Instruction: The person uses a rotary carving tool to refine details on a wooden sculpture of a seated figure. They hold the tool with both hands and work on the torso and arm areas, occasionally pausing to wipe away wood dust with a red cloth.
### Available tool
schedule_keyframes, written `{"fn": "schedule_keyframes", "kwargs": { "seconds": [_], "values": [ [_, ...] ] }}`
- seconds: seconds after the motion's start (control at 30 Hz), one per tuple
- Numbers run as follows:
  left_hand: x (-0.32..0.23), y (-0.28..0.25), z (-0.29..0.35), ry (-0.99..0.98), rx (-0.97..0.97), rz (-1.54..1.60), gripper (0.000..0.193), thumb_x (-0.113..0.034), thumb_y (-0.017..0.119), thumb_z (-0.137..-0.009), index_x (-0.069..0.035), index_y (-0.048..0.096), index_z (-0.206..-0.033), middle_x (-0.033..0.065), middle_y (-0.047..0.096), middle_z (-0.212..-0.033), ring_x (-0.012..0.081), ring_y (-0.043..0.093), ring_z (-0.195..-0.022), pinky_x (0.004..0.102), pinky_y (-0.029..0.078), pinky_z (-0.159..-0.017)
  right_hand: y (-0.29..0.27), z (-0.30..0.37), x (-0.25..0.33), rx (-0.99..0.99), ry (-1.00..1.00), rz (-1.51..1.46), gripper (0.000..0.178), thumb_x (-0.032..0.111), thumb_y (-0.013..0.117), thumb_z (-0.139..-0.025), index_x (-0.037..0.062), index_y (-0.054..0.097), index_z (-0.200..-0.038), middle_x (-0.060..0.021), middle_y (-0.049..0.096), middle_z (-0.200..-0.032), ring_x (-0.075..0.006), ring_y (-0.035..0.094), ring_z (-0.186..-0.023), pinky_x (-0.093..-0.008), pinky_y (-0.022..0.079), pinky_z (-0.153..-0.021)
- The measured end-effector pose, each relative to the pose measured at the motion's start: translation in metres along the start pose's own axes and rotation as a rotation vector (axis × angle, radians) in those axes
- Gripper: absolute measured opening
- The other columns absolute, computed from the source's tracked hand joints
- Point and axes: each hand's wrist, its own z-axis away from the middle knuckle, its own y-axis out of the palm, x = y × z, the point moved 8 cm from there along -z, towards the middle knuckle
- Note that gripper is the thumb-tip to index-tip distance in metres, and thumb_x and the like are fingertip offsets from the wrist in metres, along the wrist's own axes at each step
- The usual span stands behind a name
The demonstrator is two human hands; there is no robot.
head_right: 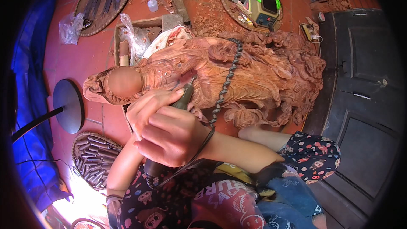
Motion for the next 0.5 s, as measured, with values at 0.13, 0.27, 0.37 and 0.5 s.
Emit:
{"fn": "schedule_keyframes", "kwargs": {
  "seconds": [0.13, 0.27, 0.37, 0.5],
  "values": [
    [-0.003, 0.003, -0.006, 0.007, 0.046, -0.039, 0.034, -0.018, 0.060, -0.072, 0.004, 0.067, -0.097, 0.0177, 0.066, -0.085, 0.0316, 0.068, -0.078, 0.0354, 0.054, -0.069, -0.003, 0.001, -0.003, 0.012, 0.008, 0.029, 0.012, 0.007, 0.068, -0.062, 0.0028, 0.057, -0.067, -0.0053, 0.057, -0.077, -0.0182, 0.054, -0.063, -0.0300, 0.043, -0.053],
    [0.002, 0.001, 0.005, -0.008, -0.017, 0.006, 0.036, -0.021, 0.059, -0.074, 0.005, 0.066, -0.098, 0.0180, 0.066, -0.086, 0.0325, 0.067, -0.079, 0.0363, 0.054, -0.070, 0.001, -0.001, 0.001, 0.036, 0.004, 0.007, 0.014, 0.008, 0.073, -0.068, 0.0058, 0.060, -0.064, -0.0022, 0.058, -0.068, -0.0165, 0.059, -0.062, -0.0283, 0.048, -0.053],
    [0.000, -0.001, 0.002, -0.040, 0.003, 0.062, 0.037, -0.021, 0.059, -0.074, 0.005, 0.066, -0.099, 0.0176, 0.066, -0.086, 0.0326, 0.067, -0.079, 0.0363, 0.054, -0.070, 0.001, 0.001, 0.002, 0.024, -0.004, 0.006, 0.013, 0.008, 0.072, -0.066, 0.0051, 0.059, -0.064, -0.0029, 0.057, -0.070, -0.0164, 0.057, -0.062, -0.0288, 0.046, -0.053],
    [-0.016, 0.002, -0.011, 0.005, 0.021, -0.073, 0.032, -0.013, 0.068, -0.069, 0.004, 0.067, -0.096, 0.0133, 0.067, -0.090, 0.0291, 0.067, -0.080, 0.0349, 0.054, -0.070, -0.005, 0.001, -0.001, 0.009, -0.017, 0.007, 0.013, 0.008, 0.068, -0.061, 0.0035, 0.057, -0.065, -0.0047, 0.057, -0.075, -0.0174, 0.055, -0.062, -0.0295, 0.043, -0.052]
  ]
}}
